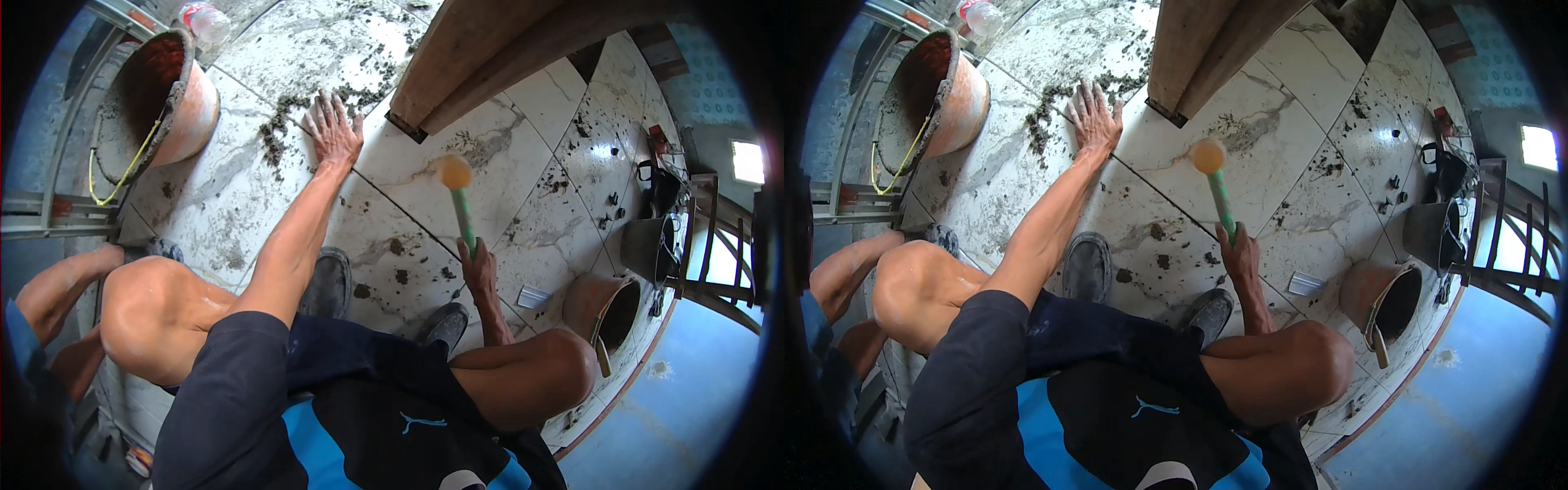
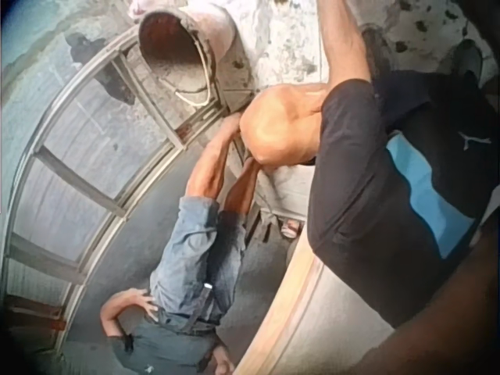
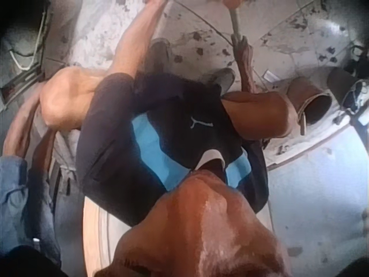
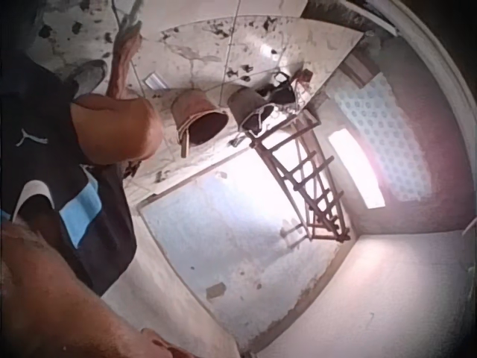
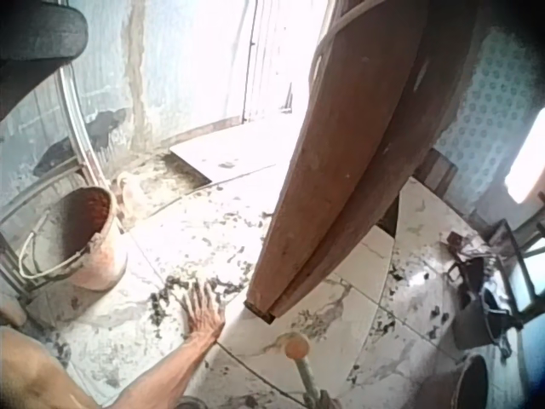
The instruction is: Laying and leveling floor tiles using a rubber mallet and mortar.
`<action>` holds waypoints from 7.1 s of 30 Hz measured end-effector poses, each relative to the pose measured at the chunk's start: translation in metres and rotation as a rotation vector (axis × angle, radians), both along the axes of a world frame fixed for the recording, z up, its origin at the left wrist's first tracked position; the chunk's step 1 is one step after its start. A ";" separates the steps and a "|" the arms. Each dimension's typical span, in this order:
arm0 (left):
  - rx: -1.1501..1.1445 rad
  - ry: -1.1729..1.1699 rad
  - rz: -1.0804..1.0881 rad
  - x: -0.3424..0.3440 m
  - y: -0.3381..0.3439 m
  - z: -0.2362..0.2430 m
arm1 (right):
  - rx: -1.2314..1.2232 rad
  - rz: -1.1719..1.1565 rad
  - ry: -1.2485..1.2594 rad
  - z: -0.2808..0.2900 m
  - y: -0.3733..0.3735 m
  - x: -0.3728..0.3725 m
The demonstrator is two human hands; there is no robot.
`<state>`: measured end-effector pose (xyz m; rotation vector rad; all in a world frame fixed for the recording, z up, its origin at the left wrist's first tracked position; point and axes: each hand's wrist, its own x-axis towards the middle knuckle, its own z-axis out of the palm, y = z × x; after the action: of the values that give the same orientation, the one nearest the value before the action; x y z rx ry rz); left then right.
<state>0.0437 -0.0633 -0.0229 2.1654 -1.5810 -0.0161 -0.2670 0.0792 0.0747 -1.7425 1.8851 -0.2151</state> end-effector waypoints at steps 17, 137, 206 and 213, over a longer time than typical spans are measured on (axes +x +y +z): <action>0.012 -0.008 0.159 0.004 -0.020 -0.005 | -0.020 -0.008 -0.044 0.006 -0.007 0.011; 0.064 -0.027 0.003 -0.022 0.001 0.001 | 0.050 0.101 0.080 -0.004 -0.005 -0.005; 0.096 -0.091 0.055 -0.033 -0.025 0.007 | -0.142 -0.120 -0.111 -0.004 -0.012 -0.024; 0.202 -0.092 0.075 -0.035 -0.025 0.012 | -0.077 -0.009 -0.034 -0.005 -0.021 -0.028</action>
<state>0.0089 -0.0886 -0.0104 2.4111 -1.6081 -0.0552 -0.2954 0.0579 0.0700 -1.7696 1.8836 -0.3222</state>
